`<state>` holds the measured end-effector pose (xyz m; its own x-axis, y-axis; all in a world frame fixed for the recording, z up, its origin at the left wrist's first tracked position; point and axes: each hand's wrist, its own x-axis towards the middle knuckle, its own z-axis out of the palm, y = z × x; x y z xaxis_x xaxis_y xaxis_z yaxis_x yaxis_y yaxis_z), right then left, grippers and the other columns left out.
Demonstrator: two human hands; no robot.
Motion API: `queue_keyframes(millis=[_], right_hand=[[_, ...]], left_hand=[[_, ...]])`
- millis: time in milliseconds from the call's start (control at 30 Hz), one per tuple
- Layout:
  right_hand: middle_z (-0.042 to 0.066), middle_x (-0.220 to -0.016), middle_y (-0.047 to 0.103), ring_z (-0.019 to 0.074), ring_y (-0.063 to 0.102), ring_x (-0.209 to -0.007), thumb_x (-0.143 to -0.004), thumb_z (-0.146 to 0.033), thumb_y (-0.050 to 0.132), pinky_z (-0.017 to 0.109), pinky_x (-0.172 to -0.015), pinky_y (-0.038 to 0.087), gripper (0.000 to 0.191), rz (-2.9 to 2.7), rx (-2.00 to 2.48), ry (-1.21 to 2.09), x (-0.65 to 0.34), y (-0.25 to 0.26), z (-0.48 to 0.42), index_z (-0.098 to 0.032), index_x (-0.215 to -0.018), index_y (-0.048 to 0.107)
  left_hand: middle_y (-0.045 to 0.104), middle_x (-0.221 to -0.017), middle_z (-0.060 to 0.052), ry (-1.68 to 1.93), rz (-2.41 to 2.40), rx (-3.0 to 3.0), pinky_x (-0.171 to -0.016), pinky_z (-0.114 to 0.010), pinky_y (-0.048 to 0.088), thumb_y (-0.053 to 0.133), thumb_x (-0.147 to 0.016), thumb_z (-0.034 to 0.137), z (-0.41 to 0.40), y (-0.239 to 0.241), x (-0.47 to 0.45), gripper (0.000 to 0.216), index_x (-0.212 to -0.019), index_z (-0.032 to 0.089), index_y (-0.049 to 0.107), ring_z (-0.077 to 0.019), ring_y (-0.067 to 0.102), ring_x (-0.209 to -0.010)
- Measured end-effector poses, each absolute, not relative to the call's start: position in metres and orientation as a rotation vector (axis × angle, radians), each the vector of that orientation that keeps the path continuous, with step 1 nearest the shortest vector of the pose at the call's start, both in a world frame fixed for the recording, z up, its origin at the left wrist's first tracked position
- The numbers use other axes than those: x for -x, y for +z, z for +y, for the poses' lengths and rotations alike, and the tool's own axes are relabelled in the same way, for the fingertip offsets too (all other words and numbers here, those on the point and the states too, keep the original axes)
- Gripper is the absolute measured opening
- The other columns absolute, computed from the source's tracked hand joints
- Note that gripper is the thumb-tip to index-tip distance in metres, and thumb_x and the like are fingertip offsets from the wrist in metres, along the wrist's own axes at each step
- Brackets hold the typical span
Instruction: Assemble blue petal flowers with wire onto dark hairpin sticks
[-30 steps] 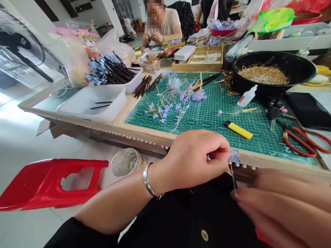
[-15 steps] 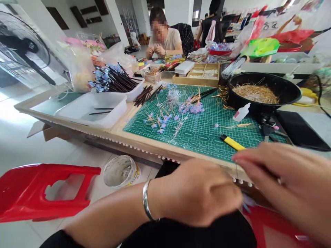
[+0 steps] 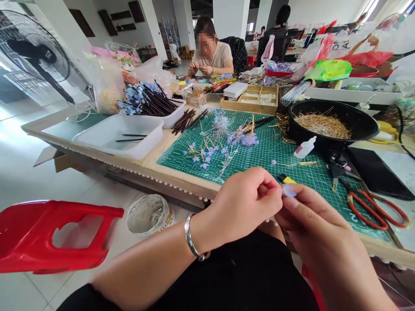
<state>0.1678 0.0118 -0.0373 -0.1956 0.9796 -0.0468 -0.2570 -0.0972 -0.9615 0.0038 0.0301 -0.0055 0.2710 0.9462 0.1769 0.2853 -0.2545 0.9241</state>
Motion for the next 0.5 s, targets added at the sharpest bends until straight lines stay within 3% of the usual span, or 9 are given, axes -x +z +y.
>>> queue_keyframes(millis=[67,167,267,367,500], right_hand=[[-0.005,-0.056,0.039,0.0072,0.031,-0.046,-0.08,-0.037,0.078,0.017,-0.04,0.027,0.015,-0.952,0.975,1.472,-0.161,-0.036,0.009,-0.025,-0.084,0.07],[-0.006,-0.055,0.029,0.0062,0.025,-0.048,-0.076,-0.033,0.081,0.017,-0.041,0.023,0.016,-0.843,0.985,1.497,-0.159,-0.034,0.001,-0.022,-0.079,0.07],[-0.004,-0.061,0.039,0.0079,0.036,-0.052,-0.082,-0.035,0.075,0.019,-0.046,0.031,0.013,-0.854,0.94,1.474,-0.16,-0.043,-0.005,-0.025,-0.086,0.069],[0.0,-0.08,0.06,0.0158,0.057,-0.068,-0.094,-0.034,0.061,0.028,-0.057,0.045,0.007,-1.16,0.972,1.219,-0.164,-0.057,-0.008,-0.033,-0.098,0.066],[0.002,-0.084,0.07,0.0176,0.063,-0.072,-0.087,-0.012,0.065,0.029,-0.063,0.049,0.023,-1.832,0.894,0.749,-0.177,-0.051,-0.016,-0.029,-0.102,0.07]], left_hand=[[0.062,-0.064,0.003,0.876,1.082,-1.55,-0.048,-0.019,0.043,0.066,-0.082,0.026,0.031,-0.004,-0.002,0.011,-0.08,0.017,0.06,-0.0092,0.055,-0.055],[0.06,-0.061,0.004,0.762,0.954,-1.282,-0.046,-0.017,0.039,0.073,-0.076,0.023,0.034,-0.008,0.0,0.015,-0.078,0.016,0.06,-0.0065,0.051,-0.052],[0.06,-0.06,0.004,0.767,0.824,-1.101,-0.05,-0.016,0.041,0.075,-0.073,0.019,0.035,-0.012,-0.002,0.016,-0.076,0.015,0.06,-0.0049,0.052,-0.053],[0.061,-0.059,0.005,0.833,0.779,-1.077,-0.049,-0.016,0.041,0.072,-0.077,0.022,0.031,-0.011,-0.003,0.016,-0.077,0.015,0.057,-0.0049,0.052,-0.05],[0.06,-0.06,0.005,0.955,0.977,-1.427,-0.049,-0.018,0.041,0.065,-0.081,0.023,0.024,-0.005,-0.001,0.01,-0.077,0.017,0.057,-0.0066,0.052,-0.051]])
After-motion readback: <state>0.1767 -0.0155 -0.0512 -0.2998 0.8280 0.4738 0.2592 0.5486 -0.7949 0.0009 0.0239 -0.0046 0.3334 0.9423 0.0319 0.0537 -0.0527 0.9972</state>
